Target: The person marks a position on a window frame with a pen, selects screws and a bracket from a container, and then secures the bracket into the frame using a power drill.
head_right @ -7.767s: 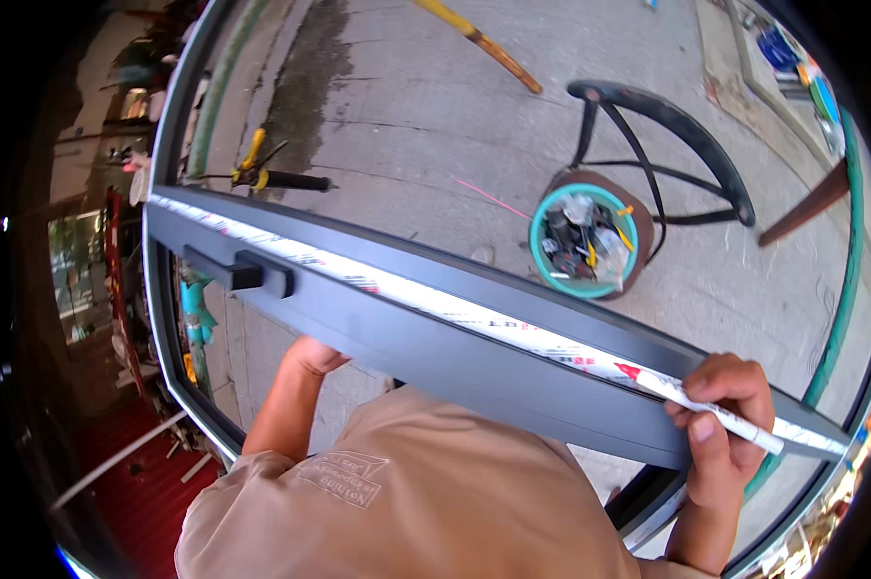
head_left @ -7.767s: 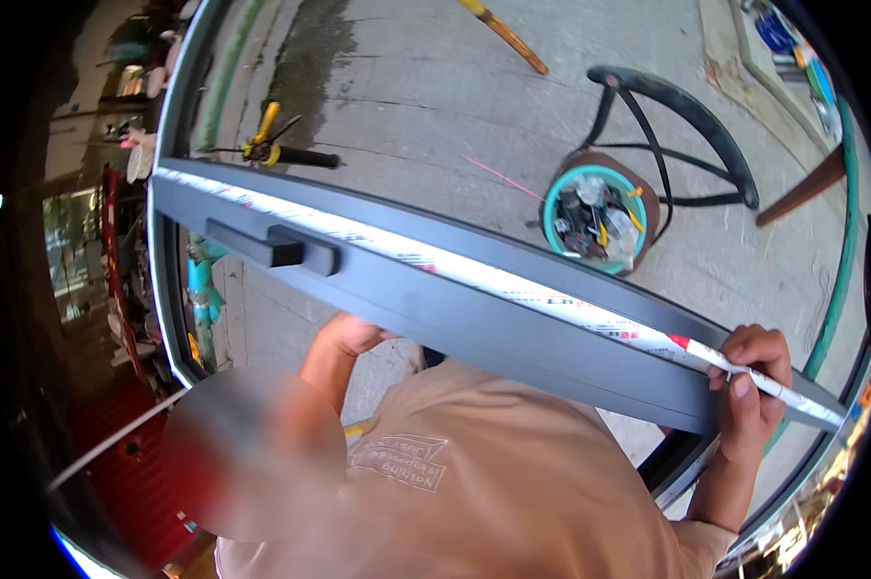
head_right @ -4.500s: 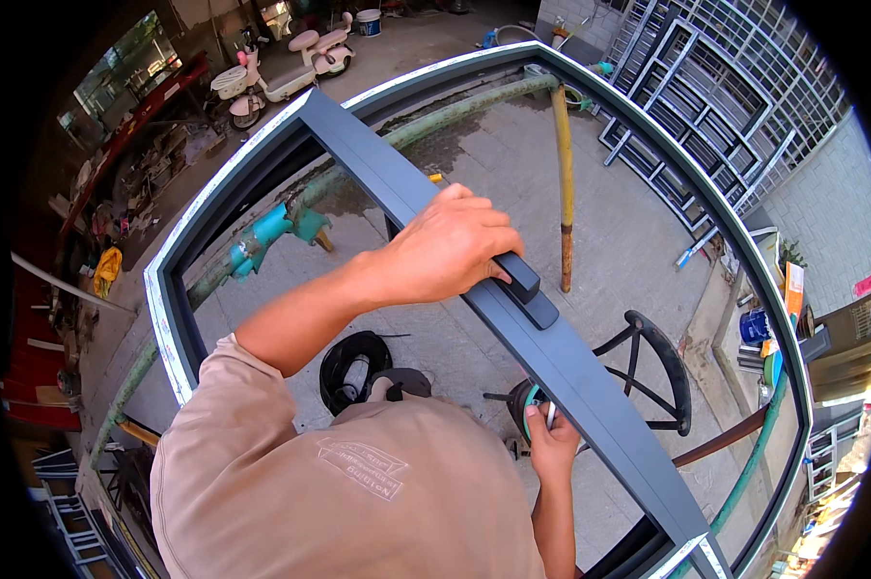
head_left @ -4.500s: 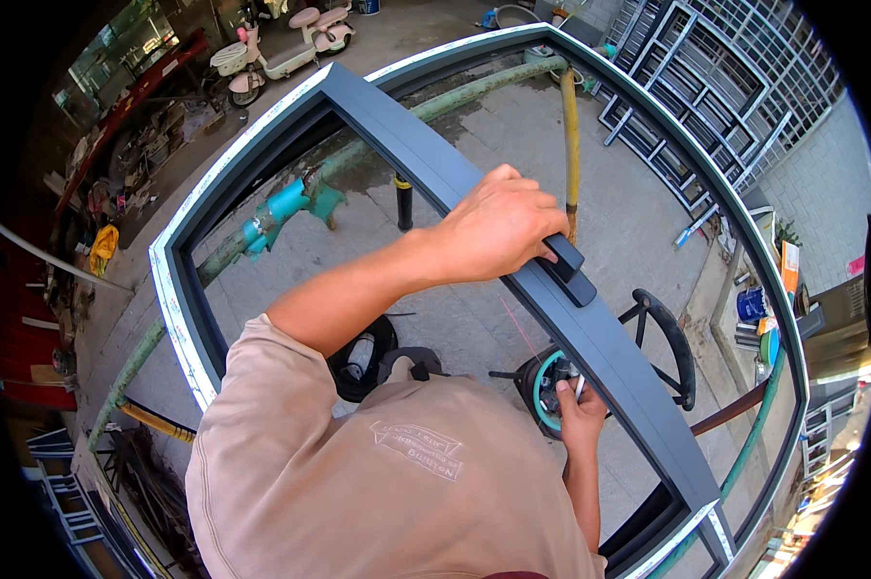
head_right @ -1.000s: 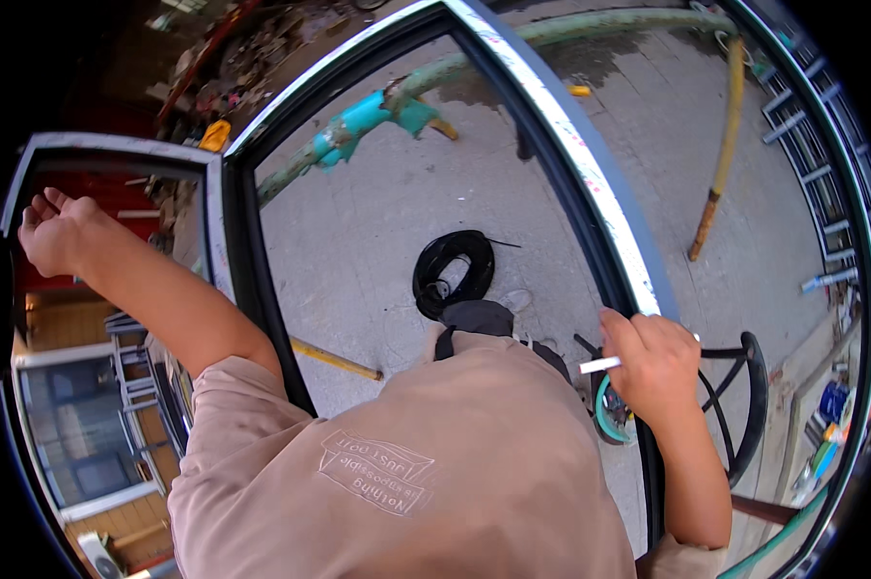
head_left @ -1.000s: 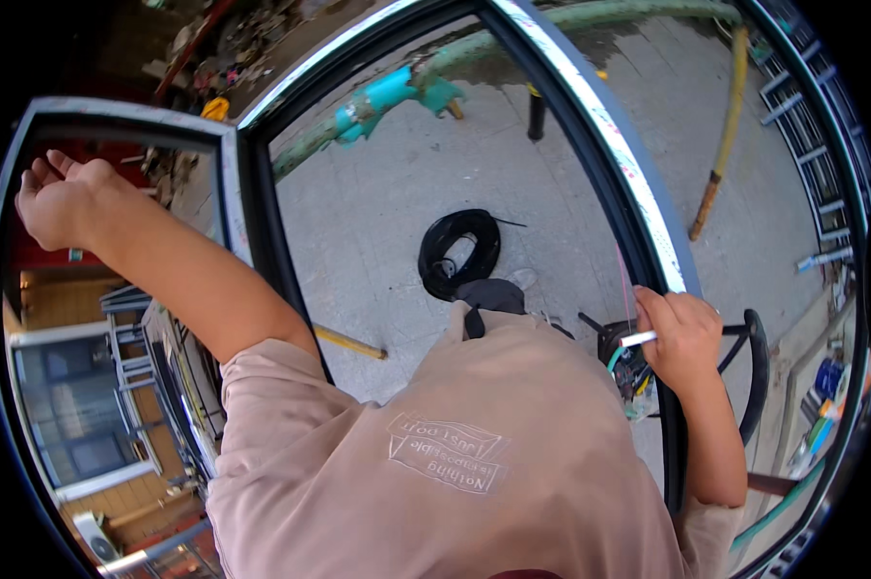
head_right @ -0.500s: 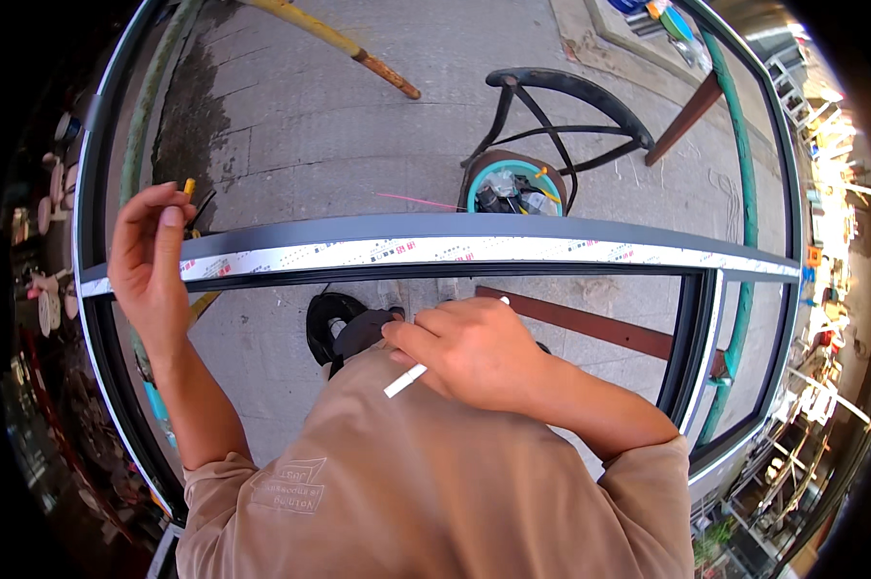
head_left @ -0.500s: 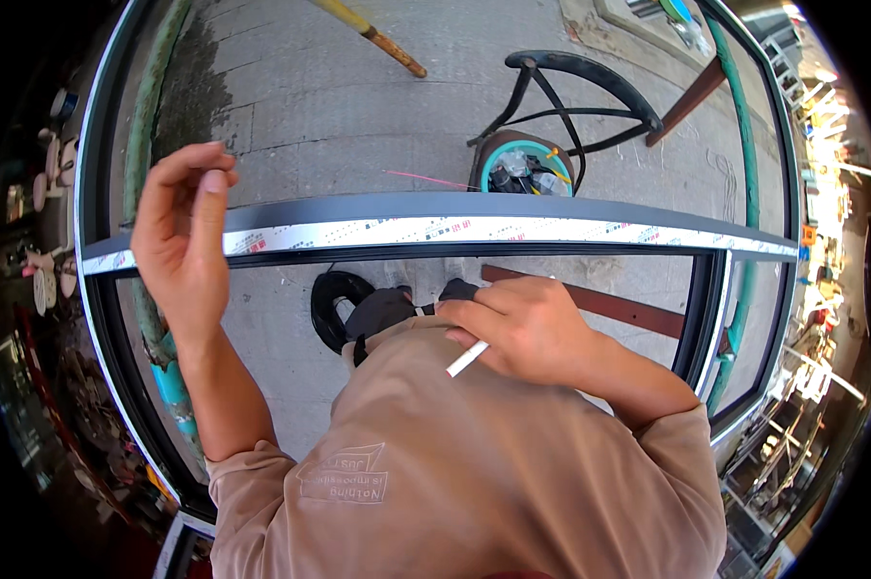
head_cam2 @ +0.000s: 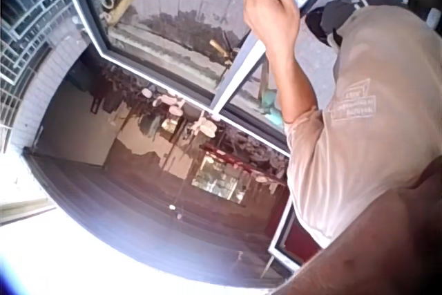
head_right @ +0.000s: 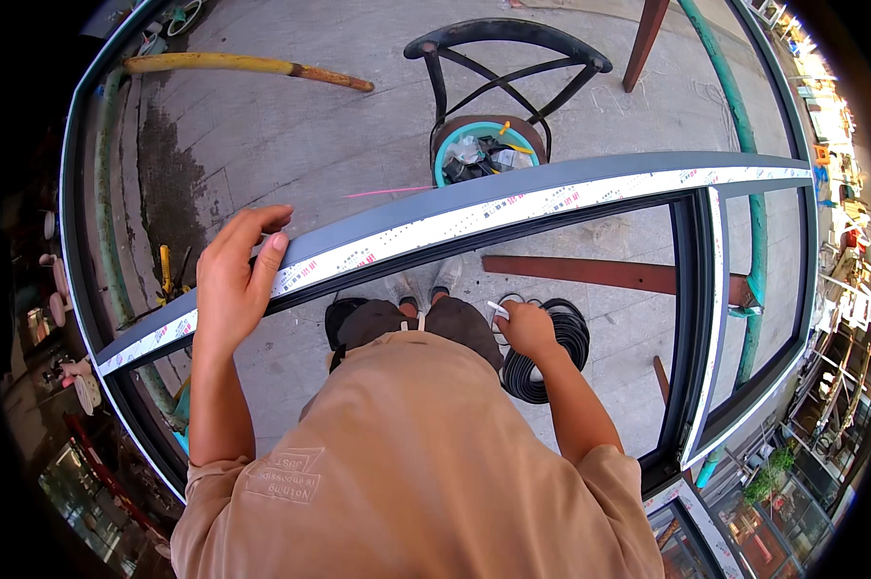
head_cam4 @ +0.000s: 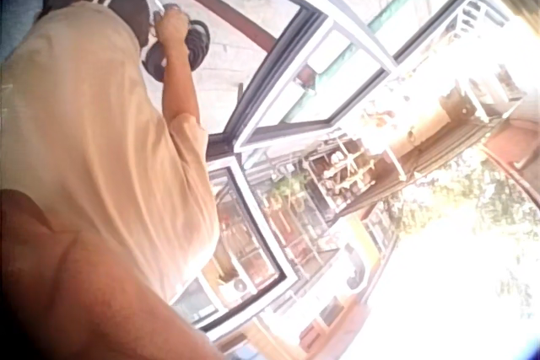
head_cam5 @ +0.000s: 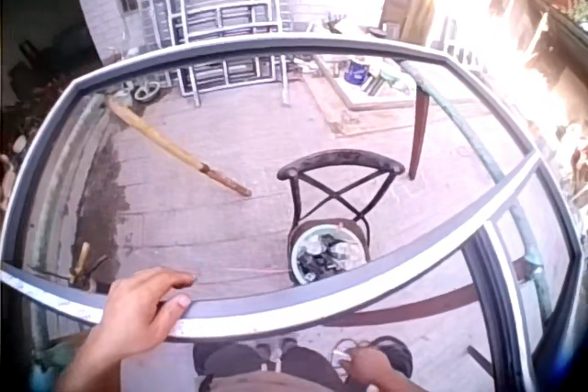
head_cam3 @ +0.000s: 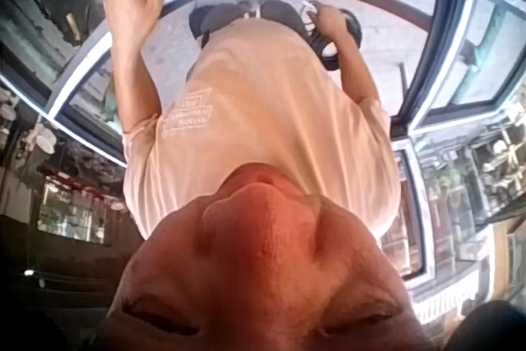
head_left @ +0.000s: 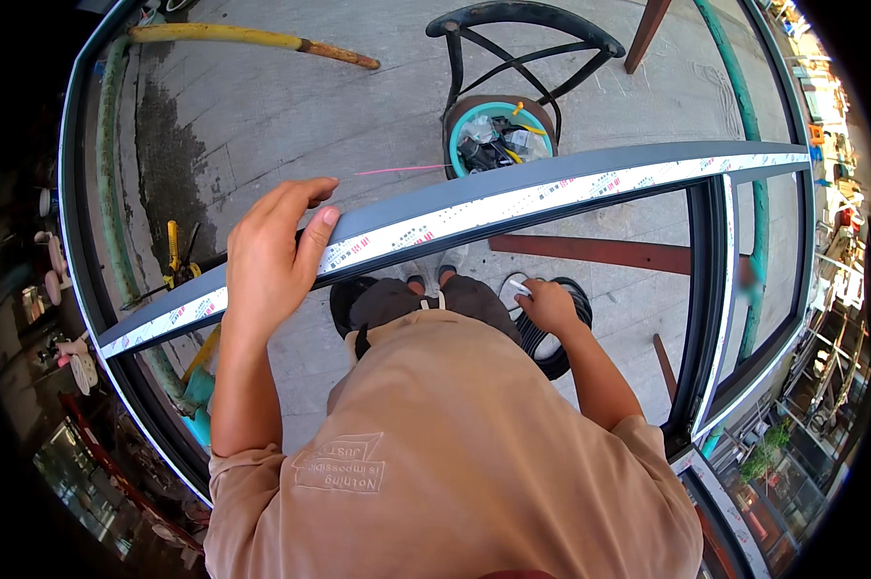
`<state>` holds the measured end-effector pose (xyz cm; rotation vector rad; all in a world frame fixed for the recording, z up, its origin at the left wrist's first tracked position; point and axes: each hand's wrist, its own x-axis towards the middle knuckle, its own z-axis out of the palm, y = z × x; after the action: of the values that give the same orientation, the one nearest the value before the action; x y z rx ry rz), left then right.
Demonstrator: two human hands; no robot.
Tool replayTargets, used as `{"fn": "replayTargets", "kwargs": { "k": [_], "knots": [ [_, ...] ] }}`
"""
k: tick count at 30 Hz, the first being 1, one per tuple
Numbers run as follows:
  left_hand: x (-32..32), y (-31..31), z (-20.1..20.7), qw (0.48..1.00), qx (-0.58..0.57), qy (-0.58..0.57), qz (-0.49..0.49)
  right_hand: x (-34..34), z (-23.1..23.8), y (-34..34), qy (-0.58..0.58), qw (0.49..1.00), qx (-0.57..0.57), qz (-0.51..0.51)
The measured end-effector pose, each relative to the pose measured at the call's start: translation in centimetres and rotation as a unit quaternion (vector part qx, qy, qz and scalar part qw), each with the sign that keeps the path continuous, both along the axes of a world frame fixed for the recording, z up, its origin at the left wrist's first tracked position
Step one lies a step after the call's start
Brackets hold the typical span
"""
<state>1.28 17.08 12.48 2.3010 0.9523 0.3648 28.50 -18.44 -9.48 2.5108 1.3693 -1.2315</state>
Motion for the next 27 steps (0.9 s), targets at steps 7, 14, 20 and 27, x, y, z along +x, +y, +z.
{"fn": "replayTargets", "kwargs": {
  "k": [7,14,20,27],
  "knots": [
    [0.5,-0.6,0.1,0.998,0.027,0.045,0.047,5.5,-10.1,-6.7,0.051,0.995,-0.038,-0.071],
    [0.7,-0.9,0.1,0.993,0.016,0.057,0.100,11.7,-12.9,-6.7,0.022,0.981,-0.072,-0.180],
    [0.9,-0.4,0.1,0.995,-0.002,0.056,0.084,11.7,-13.0,-5.7,0.041,0.982,-0.033,-0.184],
    [0.9,0.8,0.6,0.996,-0.061,0.059,-0.017,5.8,-14.2,-6.3,0.073,0.953,0.010,-0.295]
  ]
}}
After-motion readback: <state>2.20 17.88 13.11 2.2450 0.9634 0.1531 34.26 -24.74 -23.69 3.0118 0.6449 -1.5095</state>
